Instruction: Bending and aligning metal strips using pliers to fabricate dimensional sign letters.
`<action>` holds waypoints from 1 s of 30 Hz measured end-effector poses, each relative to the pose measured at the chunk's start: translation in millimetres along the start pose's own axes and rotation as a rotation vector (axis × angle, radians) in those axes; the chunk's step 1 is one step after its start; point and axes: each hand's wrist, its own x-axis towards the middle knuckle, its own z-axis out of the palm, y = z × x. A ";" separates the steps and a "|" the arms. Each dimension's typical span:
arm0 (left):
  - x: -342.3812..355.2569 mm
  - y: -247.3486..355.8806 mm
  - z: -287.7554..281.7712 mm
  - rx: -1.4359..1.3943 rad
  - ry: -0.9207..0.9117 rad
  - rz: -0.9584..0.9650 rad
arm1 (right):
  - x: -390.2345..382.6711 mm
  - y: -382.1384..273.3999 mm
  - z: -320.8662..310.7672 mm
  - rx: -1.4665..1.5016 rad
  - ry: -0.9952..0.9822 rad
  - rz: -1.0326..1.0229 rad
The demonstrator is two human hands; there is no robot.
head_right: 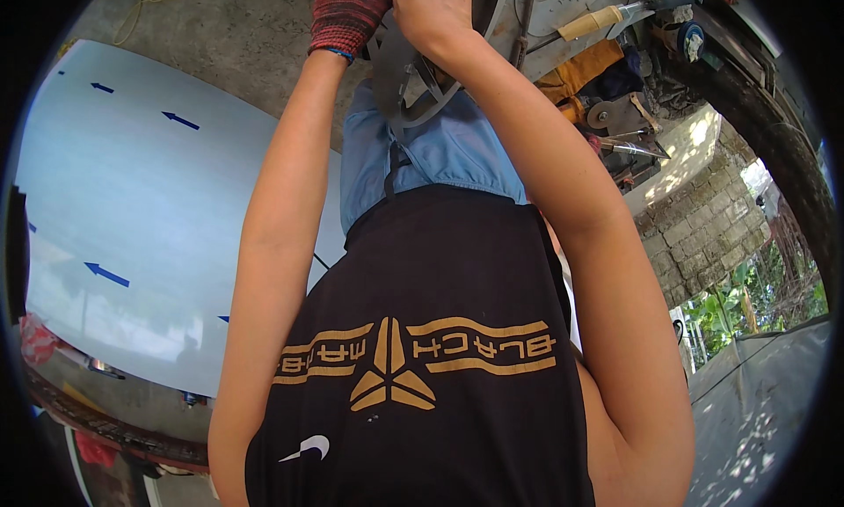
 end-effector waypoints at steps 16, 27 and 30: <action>-28.1 -15.3 29.0 -0.105 0.317 -0.015 | -1.6 -2.7 2.1 0.037 0.045 -0.072; -4.5 -1.9 -32.3 -0.158 -0.082 0.017 | -1.1 4.1 2.1 0.039 0.046 -0.074; -10.2 2.4 -29.2 -0.290 -0.044 -0.052 | 0.7 6.5 2.2 0.039 0.031 -0.072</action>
